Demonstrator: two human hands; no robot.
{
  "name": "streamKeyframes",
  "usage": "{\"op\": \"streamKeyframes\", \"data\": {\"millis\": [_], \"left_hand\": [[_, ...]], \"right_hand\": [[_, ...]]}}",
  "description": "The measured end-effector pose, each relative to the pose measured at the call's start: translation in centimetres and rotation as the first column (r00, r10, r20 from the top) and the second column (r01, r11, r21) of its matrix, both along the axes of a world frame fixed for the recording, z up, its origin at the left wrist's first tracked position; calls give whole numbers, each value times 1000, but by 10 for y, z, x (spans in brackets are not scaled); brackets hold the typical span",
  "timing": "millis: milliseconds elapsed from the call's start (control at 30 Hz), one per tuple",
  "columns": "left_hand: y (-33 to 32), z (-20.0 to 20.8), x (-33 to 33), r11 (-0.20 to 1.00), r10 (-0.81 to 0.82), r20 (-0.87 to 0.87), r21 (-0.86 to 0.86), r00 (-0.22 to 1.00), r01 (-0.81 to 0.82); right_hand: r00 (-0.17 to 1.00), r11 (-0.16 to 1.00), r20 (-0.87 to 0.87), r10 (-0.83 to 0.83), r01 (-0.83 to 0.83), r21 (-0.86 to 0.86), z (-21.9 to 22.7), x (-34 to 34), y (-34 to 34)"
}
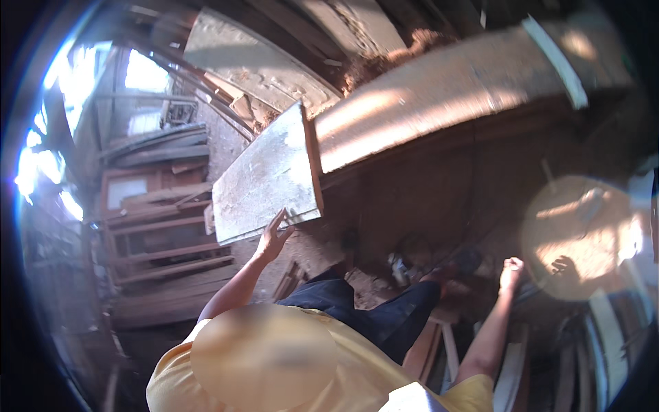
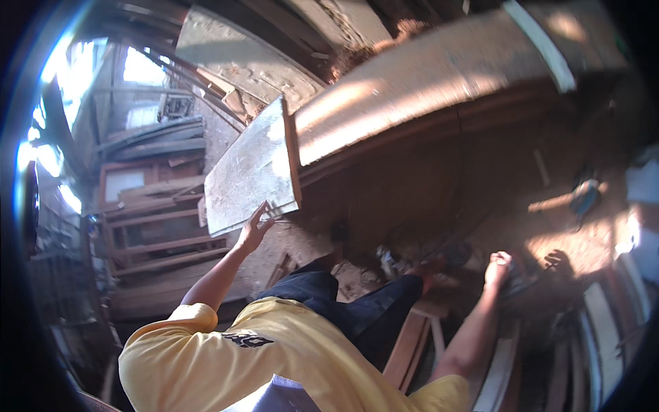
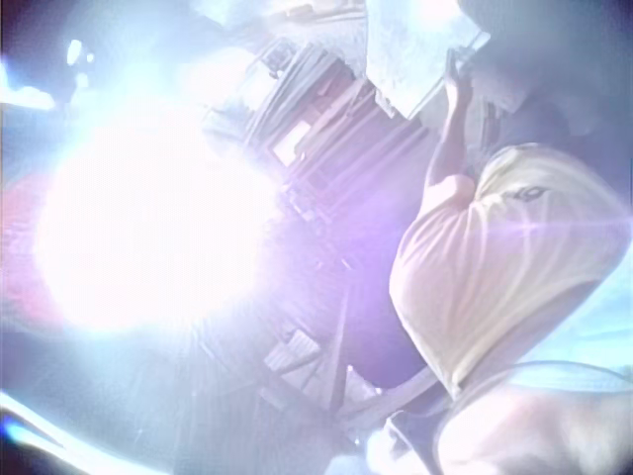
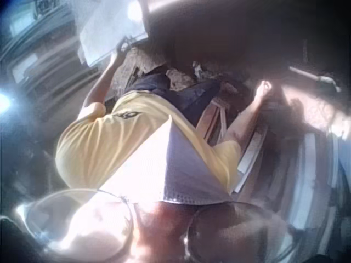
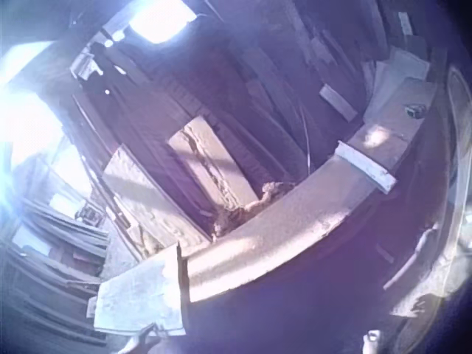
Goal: The person cuts a wooden panel using a circular saw, measures with a tape measure, attaches a guide fence to the saw, and cuts another curved wooden panel before moving the wooden pieces by hand.
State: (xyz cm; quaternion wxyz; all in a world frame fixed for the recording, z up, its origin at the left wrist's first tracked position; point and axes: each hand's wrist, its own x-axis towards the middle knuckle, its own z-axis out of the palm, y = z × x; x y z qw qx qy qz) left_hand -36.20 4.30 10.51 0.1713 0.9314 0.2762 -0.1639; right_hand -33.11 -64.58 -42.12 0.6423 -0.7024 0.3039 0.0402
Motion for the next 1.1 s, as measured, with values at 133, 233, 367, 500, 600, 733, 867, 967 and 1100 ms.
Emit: {"op": "streamKeyframes", "data": {"millis": [133, 233, 367, 500, 600, 733, 867, 967, 1100], "left_hand": [[56, -4, -92, 966, 167, 181, 167, 969, -197], [137, -41, -162, 887, 407, 214, 141, 888, -440], [233, -58, -196, 484, 849, 254, -27, 462, -875], [338, -93, -241, -322, 934, -79, -607, -348, -727], [374, -111, -247, -415, 874, -316, -880, -369, -230], [400, -145, -216, -407, 835, -332, -910, -440, -86], [397, -146, -222, -456, 762, -380, -890, -524, -18], [404, -142, -225, -438, 773, -378, -899, -509, 2], [409, -140, -222, -497, 722, -358, -864, -592, -84]], "right_hand": [[857, 800, -31, 514, -492, -344, 307, 107, 226], [656, 648, 131, 744, -658, -383, 453, 130, 364], [630, 597, 24, 776, -722, -350, 481, 146, 504], [686, 552, -286, 669, -716, -427, 454, 150, 585], [767, 533, -403, 499, -638, -556, 459, 153, 618], [896, 598, -399, 196, -432, -675, 422, 151, 614], [871, 640, -454, 188, -459, -616, 454, 141, 649], [871, 534, -445, 209, -483, -694, 467, 136, 653], [840, 529, -456, 294, -540, -655, 488, 136, 648]]}}
